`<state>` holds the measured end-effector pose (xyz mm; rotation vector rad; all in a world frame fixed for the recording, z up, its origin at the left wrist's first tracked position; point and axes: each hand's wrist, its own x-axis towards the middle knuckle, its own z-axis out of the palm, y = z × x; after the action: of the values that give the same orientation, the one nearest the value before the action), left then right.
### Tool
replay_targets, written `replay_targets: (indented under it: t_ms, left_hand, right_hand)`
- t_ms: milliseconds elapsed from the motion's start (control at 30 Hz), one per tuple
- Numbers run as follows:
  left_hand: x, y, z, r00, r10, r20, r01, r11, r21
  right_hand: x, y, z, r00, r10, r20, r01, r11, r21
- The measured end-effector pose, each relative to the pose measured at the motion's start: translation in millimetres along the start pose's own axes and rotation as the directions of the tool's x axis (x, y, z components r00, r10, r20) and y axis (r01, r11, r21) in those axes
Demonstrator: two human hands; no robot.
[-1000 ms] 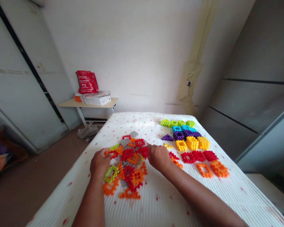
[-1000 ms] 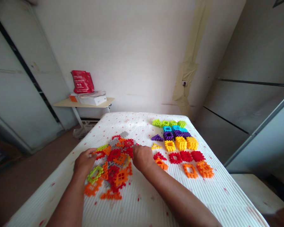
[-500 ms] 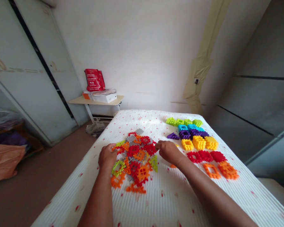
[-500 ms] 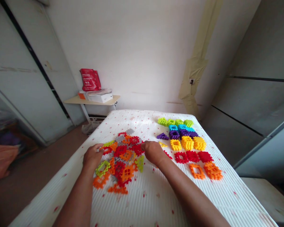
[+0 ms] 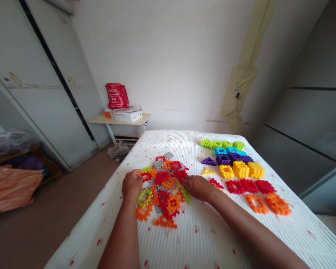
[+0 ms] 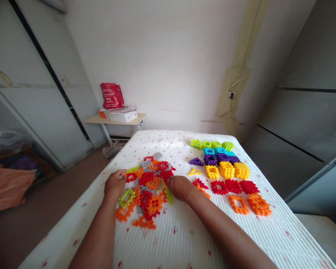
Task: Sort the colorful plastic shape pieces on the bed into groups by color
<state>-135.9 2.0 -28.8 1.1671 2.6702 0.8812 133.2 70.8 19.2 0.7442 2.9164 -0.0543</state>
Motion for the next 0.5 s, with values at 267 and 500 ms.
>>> replay_targets:
  t_ms: [267, 500]
  left_hand:
    - [2, 1, 3.4, 0.996, 0.005, 0.089, -0.010, 0.998, 0.064]
    - [22, -2, 0.4, 0.984, 0.012, 0.177, -0.039, 0.988, 0.147]
  right_hand:
    - [-8, -2, -16, 0.998, 0.029, 0.064, -0.026, 0.998, -0.056]
    - [-21, 64, -67, 0.917, 0.269, -0.296, -0.262, 0.963, 0.064]
